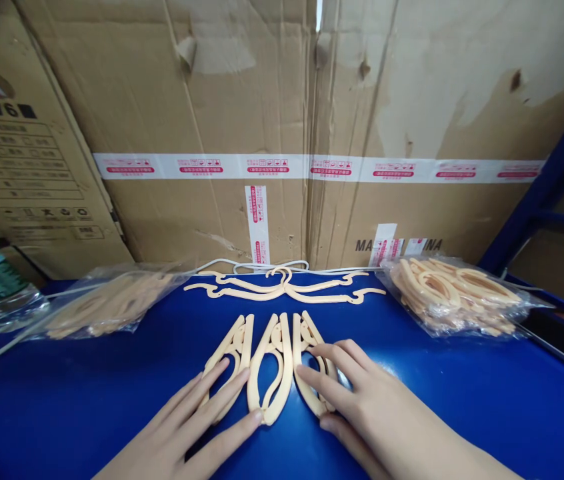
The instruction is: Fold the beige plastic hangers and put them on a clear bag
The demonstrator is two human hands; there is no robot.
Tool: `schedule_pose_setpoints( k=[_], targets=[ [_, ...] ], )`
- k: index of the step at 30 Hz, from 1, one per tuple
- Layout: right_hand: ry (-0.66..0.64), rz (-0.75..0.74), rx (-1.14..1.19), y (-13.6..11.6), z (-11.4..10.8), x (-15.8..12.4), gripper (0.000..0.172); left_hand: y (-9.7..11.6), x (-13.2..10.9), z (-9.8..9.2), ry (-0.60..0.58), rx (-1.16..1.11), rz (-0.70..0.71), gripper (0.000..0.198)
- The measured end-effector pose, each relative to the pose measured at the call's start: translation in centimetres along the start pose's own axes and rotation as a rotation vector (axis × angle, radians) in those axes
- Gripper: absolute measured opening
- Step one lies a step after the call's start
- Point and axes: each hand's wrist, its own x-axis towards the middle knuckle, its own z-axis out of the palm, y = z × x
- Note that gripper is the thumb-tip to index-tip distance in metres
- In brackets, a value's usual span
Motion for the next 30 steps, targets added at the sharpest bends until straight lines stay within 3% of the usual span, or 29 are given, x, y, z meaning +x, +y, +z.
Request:
schedule_pose_setpoints(
  k=[2,8,18,22,26,30],
  targets=[
    [-0.006,0.003,-0.009,-0.1,0.1,0.0,0.052,0.1,0.0,-0.2,-0.017,-0.007,-0.057,0.061],
    [-0.005,0.026,-0.035,-0.1,0.3,-0.1,0.054,-1.2,0.0,0.2,-0.078,-0.079,0.040,0.077],
    [0.039,0.007,-0.108,-0.6,0.6,0.2,0.053,-1.1,0.3,0.2,-0.153,-0.378,-0.121,0.083],
    [0.048,0.013,-0.096,-0.4,0.6,0.2,0.053,-1.0,0.3,-0.6,-0.096,-0.525,-0.192,0.079],
    [0.078,0.040,-0.054,0.0,0.3,0.1,0.053,-1.1,0.3,-2.1,0.102,-0.658,-0.436,0.069],
    [0.156,0.088,0.005,1.2,0.2,0.0,0.053,-1.6,0.6,-2.8,0.191,-0.817,-0.747,0.050]
  ],
)
